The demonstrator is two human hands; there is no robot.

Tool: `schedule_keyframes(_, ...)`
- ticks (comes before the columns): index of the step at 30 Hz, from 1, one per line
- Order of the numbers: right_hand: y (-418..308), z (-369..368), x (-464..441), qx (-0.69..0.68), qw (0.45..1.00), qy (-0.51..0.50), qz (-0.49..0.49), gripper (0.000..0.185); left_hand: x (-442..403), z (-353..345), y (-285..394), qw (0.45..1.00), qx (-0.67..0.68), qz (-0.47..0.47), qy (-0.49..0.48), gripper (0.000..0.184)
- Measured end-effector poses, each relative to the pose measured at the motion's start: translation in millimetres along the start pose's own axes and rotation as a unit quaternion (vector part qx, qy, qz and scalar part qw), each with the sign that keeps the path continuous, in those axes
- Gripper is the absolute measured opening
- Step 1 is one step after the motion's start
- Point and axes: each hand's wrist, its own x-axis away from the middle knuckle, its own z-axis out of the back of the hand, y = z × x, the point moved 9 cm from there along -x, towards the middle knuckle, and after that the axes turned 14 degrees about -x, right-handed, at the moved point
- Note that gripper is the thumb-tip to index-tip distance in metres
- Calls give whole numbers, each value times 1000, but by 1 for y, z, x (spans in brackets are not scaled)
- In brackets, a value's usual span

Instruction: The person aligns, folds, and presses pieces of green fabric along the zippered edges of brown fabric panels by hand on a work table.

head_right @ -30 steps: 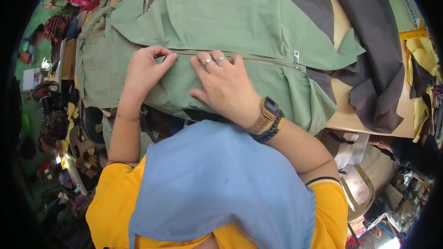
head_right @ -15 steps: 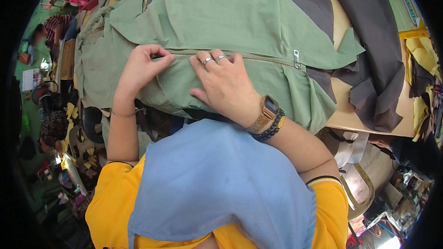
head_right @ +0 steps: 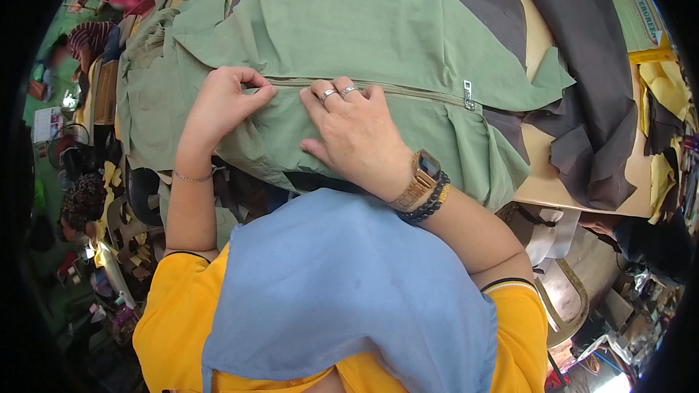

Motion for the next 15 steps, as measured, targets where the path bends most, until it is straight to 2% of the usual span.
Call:
schedule_keyframes(10, 1, -2, 0, -1, 1000, -15, -18, 63, 7, 7, 9, 997, -60, 17, 47, 29)
schedule_keyframes(15, -5, -3, -11, -13, 999, -24, -16, 61, 10, 1, 2, 992, -85, -5, 94, 29)
